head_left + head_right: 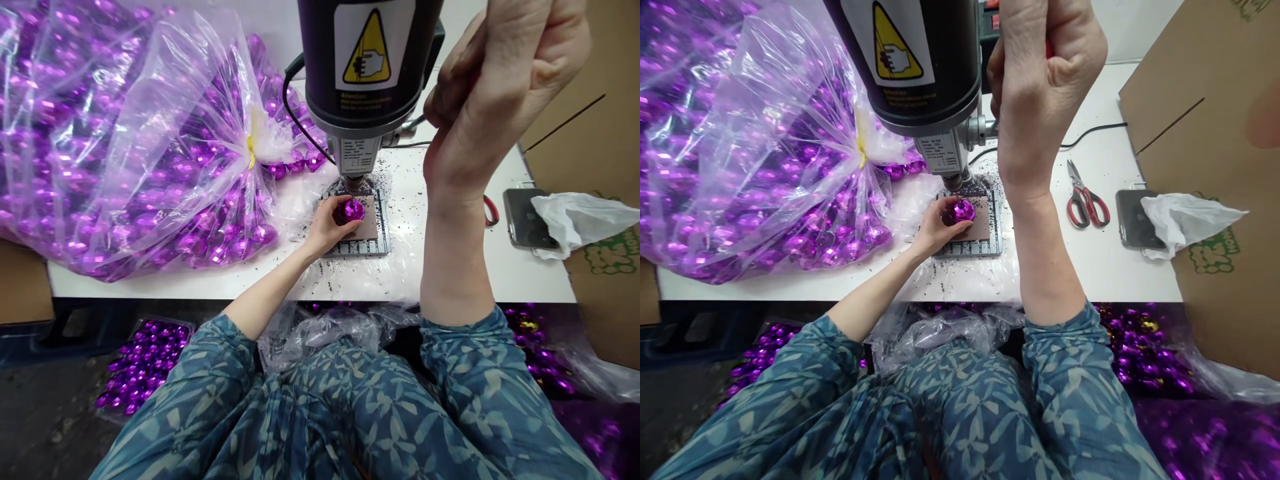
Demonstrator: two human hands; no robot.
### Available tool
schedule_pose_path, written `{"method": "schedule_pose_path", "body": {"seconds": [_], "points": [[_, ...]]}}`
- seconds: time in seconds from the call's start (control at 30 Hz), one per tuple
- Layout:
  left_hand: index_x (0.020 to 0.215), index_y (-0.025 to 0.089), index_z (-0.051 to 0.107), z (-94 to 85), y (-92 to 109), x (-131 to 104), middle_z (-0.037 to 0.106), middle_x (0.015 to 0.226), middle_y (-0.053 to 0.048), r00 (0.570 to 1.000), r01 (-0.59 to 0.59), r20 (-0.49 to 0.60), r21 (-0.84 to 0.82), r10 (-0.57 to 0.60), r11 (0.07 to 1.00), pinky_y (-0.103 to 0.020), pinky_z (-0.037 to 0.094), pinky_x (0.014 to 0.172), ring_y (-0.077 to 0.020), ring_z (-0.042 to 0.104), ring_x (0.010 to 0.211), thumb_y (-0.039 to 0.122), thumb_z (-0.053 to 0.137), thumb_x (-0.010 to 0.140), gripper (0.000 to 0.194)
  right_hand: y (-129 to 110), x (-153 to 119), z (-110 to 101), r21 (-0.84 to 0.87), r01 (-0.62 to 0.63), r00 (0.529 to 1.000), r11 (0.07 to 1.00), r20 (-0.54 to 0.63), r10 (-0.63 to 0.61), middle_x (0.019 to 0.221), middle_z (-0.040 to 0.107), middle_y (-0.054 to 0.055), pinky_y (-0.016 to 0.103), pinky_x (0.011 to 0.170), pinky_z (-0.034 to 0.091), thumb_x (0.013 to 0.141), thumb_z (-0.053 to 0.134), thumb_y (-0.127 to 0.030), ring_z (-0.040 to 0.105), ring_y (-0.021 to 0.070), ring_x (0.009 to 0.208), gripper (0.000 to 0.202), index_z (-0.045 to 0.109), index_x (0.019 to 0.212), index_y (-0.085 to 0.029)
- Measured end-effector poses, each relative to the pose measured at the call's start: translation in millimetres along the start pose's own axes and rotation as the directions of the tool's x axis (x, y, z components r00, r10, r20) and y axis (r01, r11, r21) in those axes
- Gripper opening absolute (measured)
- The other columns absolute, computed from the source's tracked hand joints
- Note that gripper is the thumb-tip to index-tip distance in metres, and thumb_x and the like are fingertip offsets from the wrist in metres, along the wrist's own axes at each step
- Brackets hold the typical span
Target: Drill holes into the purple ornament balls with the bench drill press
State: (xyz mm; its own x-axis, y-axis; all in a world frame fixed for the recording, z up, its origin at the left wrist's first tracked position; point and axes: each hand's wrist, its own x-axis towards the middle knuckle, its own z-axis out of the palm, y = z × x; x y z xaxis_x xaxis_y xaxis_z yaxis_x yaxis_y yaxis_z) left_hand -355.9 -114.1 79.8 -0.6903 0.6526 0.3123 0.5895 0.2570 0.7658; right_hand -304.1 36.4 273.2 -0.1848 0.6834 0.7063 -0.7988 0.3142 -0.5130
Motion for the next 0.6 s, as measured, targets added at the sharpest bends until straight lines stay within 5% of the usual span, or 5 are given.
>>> {"method": "schedule_pose_path", "body": {"seconds": [0.23,0.47,0.6], "points": [[0.13,0.021,0.066,3.3,-6,-3,0.075,0.122,-0.009,1.0,-0.002,-0.003,-0.045,0.002,0.999,-0.04,0.06,0.099,-0.0258,0.071,0.116,0.028,0.093,0.082,0.056,-7,-21,-9,-0.037,0.12,0.992,0.992,0.036,-0.119,0.049,0.032,-0.01,0.021,0.047,0.021,0.086,0.065,-0.053,0.031,-0.0015,0.041,0.042,0.046,0.069,-0.019],[0.129,0.021,0.067,3.9,-6,-2,0.075,0.122,-0.008,1.0,0.006,0.006,-0.078,-0.005,0.997,-0.04,0.058,0.101,-0.0254,0.07,0.116,0.03,0.092,0.082,0.055,-12,-48,-17,-0.087,0.16,0.987,0.983,-0.007,-0.161,0.052,0.023,-0.006,0.022,0.05,0.028,0.091,0.064,-0.051,0.038,0.0003,0.045,0.044,0.049,0.066,-0.018],[0.129,0.021,0.067,2.3,-4,-2,0.075,0.123,-0.008,0.999,0.036,0.016,-0.09,-0.035,0.995,-0.041,0.057,0.104,-0.0262,0.069,0.118,0.029,0.092,0.081,0.055,-6,-53,-16,-0.076,0.223,0.97,0.972,-0.084,-0.23,0.05,0.012,-0.005,0.023,0.046,0.019,0.093,0.066,-0.053,0.023,0.0001,0.042,0.06,0.032,0.059,-0.017]]}}
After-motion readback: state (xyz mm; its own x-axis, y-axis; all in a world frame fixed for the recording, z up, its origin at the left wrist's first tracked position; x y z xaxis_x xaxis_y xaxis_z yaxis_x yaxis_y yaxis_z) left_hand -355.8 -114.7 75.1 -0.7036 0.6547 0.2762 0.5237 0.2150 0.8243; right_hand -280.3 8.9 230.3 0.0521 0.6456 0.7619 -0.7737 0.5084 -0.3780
